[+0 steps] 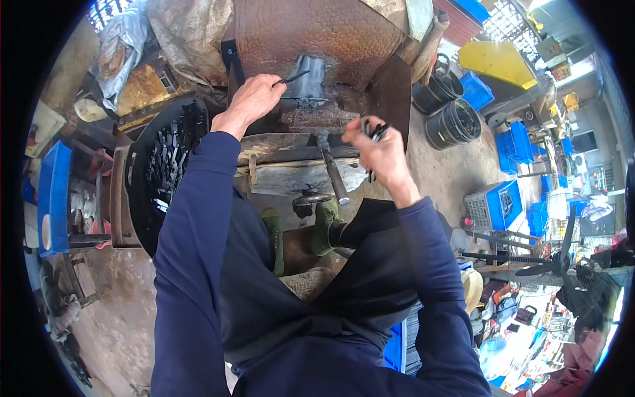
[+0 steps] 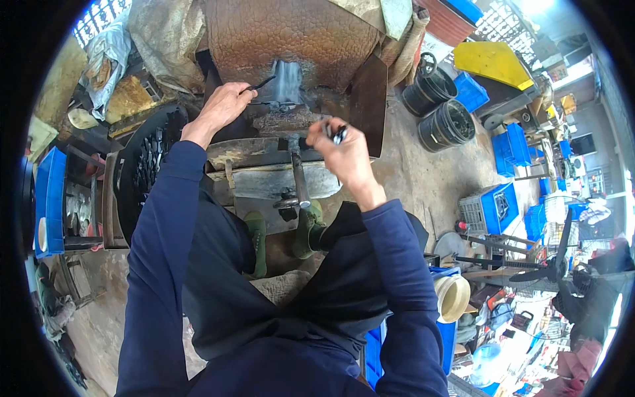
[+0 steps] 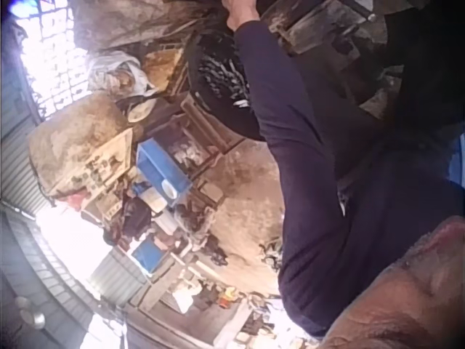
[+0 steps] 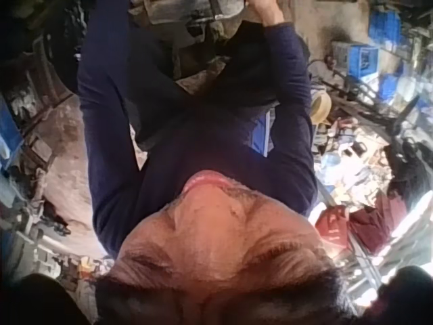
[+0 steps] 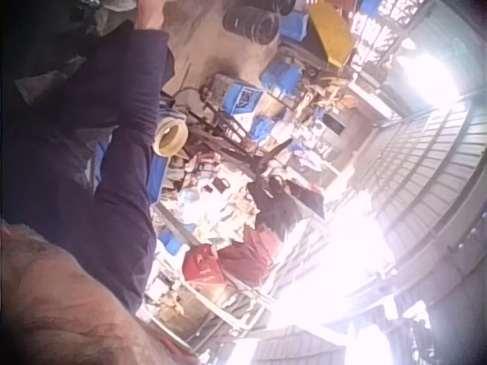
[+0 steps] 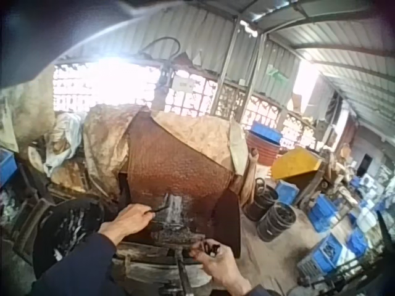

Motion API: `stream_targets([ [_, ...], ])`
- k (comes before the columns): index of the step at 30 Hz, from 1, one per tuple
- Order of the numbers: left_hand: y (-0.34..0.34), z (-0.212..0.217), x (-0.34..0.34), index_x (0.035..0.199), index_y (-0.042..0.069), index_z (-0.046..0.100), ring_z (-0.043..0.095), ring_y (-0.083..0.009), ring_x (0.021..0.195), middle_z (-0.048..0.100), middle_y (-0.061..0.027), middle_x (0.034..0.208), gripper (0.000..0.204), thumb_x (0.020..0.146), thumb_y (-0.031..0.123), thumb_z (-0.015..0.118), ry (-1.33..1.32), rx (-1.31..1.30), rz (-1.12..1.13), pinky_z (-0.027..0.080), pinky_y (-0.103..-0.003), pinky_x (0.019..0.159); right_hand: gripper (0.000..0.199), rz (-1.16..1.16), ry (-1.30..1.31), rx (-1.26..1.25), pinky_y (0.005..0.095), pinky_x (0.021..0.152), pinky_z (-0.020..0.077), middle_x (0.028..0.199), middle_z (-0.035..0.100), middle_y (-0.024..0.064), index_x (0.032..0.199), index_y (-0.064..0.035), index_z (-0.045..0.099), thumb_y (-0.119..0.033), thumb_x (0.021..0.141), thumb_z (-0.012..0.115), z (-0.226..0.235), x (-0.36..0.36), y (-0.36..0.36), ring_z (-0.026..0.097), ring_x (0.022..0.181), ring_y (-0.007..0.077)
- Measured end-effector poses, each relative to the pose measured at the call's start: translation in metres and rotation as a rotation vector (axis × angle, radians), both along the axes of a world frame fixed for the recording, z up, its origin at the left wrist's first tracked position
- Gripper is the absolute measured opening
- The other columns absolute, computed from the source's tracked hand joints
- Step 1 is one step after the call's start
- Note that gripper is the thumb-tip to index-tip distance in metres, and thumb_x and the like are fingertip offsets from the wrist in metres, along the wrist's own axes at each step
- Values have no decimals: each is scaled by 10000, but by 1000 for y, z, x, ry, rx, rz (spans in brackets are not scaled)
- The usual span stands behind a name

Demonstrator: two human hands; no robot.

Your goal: Finishing small metal parts by processing them on a stationary machine and then dipping them into a cleaning solution.

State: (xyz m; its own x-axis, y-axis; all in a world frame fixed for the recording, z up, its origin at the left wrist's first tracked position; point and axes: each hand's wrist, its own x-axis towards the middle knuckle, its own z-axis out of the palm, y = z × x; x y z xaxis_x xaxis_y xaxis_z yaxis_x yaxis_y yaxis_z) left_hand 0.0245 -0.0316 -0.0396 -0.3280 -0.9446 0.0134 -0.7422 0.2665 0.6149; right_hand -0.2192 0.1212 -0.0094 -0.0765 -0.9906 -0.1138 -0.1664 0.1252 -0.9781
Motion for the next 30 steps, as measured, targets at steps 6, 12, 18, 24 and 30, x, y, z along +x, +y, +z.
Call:
stream_targets([
  [6, 2, -3, 16, 1203, 27, 646, 580, -409, 1165, 638, -234, 1219, 406, 950, 318, 520, 34, 22, 54, 461, -455, 980, 295, 376, 486, -417, 304, 785, 544, 1101, 697, 84, 1129, -28, 643, 10, 840, 686, -26, -2, 26, 691, 931, 181],
  [12, 8, -9, 22, 1127, 77, 678, 602, -403, 1133, 671, -206, 1156, 370, 929, 332, 497, 89, -11, 91, 471, -474, 966, 395, 508, 623, -427, 340, 972, 498, 1245, 660, 114, 1139, -24, 634, 28, 761, 734, -17, 12, 35, 634, 1160, 277],
  [18, 5, -6, -5, 1029, 114, 714, 643, -398, 1064, 703, -183, 1077, 353, 917, 370, 499, 142, -65, 114, 507, -482, 920, 346, 461, 570, -473, 319, 895, 502, 1231, 664, 114, 1097, -18, 643, 54, 772, 739, -18, 5, 29, 627, 1133, 216],
  [24, 5, 7, -20, 1020, 117, 731, 633, -360, 1087, 686, -183, 1122, 339, 917, 360, 519, 180, -258, 266, 494, -453, 951, 259, 142, 178, -313, 190, 459, 336, 1187, 672, 45, 1135, -58, 642, -5, 886, 695, -5, 22, -2, 505, 612, 29],
  [30, 23, 35, -29, 964, 91, 731, 654, -394, 1004, 701, -205, 1017, 296, 910, 313, 543, 495, -201, 264, 513, -494, 881, 214, -78, 92, -260, 222, 451, 356, 935, 692, 31, 1141, -31, 629, -104, 946, 676, 22, 46, -60, 419, 522, 41],
])
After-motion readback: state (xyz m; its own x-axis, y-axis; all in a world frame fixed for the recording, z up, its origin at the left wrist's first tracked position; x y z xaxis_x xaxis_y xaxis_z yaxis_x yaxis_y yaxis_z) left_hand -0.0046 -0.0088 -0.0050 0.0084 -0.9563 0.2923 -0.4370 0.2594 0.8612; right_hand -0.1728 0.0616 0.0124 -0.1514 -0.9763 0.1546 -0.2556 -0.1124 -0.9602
